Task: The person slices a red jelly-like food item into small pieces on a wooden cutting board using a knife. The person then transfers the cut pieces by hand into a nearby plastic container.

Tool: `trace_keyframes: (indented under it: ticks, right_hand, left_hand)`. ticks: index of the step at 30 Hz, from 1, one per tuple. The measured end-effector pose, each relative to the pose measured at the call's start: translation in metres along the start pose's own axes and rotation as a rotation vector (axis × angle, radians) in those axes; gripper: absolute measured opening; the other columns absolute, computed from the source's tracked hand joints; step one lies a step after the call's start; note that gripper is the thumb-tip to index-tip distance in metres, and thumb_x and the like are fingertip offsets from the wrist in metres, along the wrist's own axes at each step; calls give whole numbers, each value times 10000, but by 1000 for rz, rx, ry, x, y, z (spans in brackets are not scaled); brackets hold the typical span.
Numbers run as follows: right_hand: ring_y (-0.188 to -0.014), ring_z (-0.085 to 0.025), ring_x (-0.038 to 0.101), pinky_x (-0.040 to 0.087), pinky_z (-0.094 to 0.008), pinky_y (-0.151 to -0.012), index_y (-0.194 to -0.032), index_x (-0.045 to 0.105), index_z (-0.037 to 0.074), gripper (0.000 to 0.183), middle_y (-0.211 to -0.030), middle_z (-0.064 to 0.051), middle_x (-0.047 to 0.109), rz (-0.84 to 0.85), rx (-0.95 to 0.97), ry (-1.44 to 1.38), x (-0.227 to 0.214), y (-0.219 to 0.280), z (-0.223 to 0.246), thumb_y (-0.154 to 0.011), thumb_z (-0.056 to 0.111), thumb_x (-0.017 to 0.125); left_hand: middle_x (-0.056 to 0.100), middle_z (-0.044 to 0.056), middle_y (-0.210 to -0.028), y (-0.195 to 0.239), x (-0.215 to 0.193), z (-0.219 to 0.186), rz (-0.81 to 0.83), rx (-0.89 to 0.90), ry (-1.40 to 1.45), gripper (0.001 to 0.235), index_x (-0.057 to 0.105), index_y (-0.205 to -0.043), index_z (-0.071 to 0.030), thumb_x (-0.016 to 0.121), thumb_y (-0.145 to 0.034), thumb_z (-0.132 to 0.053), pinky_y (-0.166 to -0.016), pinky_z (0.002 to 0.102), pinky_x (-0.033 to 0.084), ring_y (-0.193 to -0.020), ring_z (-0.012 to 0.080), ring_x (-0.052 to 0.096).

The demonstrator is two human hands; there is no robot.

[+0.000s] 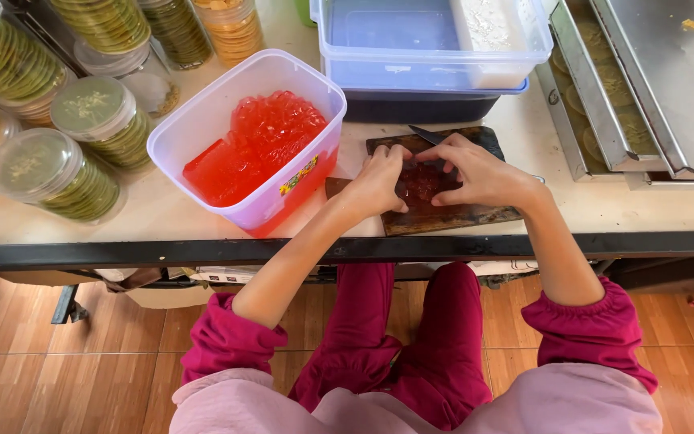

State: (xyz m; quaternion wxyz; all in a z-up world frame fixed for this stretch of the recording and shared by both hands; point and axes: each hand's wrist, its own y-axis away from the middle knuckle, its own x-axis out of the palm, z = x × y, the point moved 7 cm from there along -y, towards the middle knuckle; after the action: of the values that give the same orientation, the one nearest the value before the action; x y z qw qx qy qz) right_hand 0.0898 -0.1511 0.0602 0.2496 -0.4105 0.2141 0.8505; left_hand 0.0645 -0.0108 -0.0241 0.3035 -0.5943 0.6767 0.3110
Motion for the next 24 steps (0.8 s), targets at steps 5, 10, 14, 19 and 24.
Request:
trace_keyframes:
  ticks: [5,10,14,19,24]
  right_hand:
    - [-1096,-334,664,606,-372,-835,-1398,566,-92,748,-1281,-273,555,79,67,-59,9,-19,-16,-718,42,846]
    - [-991,-324,720,618,-395,-792,-1346,586,-116,710,-1173,-270,627,106,107,-140,15,-33,-23,-692,-2,840]
    - [-826,-264,765,607,-383,-724,-1279,635,-68,648,-1047,-201,706,97,165,-178,20,-36,-28,-672,12,847]
    - [-865,-357,759,646,-476,-750,-1289,595,-136,610,-1044,-298,673,61,166,-485,19,-21,-7,-707,-81,768]
    - [-928,-351,713,647,-523,-809,-1319,521,-196,505,-1125,-291,577,32,144,-851,25,-15,-9,-848,-73,654]
  left_hand:
    - [499,284,-1261,-15,-2,-6,61,-46,106,877,499,-1319,14,1011,-615,-96,-971,504,579,-1186,484,616]
    - [517,317,-1178,-16,-5,-16,145,-60,133,740,518,-1230,104,977,-675,-69,-856,432,648,-1066,410,697]
    - [539,293,-1139,-15,-3,-15,153,-75,162,704,506,-1176,81,975,-682,-95,-820,422,654,-1050,404,703]
    - [544,292,-1127,-5,-7,-16,104,-36,293,681,463,-1175,46,946,-705,-53,-923,495,601,-1082,433,686]
    - [565,289,-1139,-3,-4,-15,9,-26,381,655,426,-1162,-25,902,-712,-35,-991,533,547,-1150,474,648]
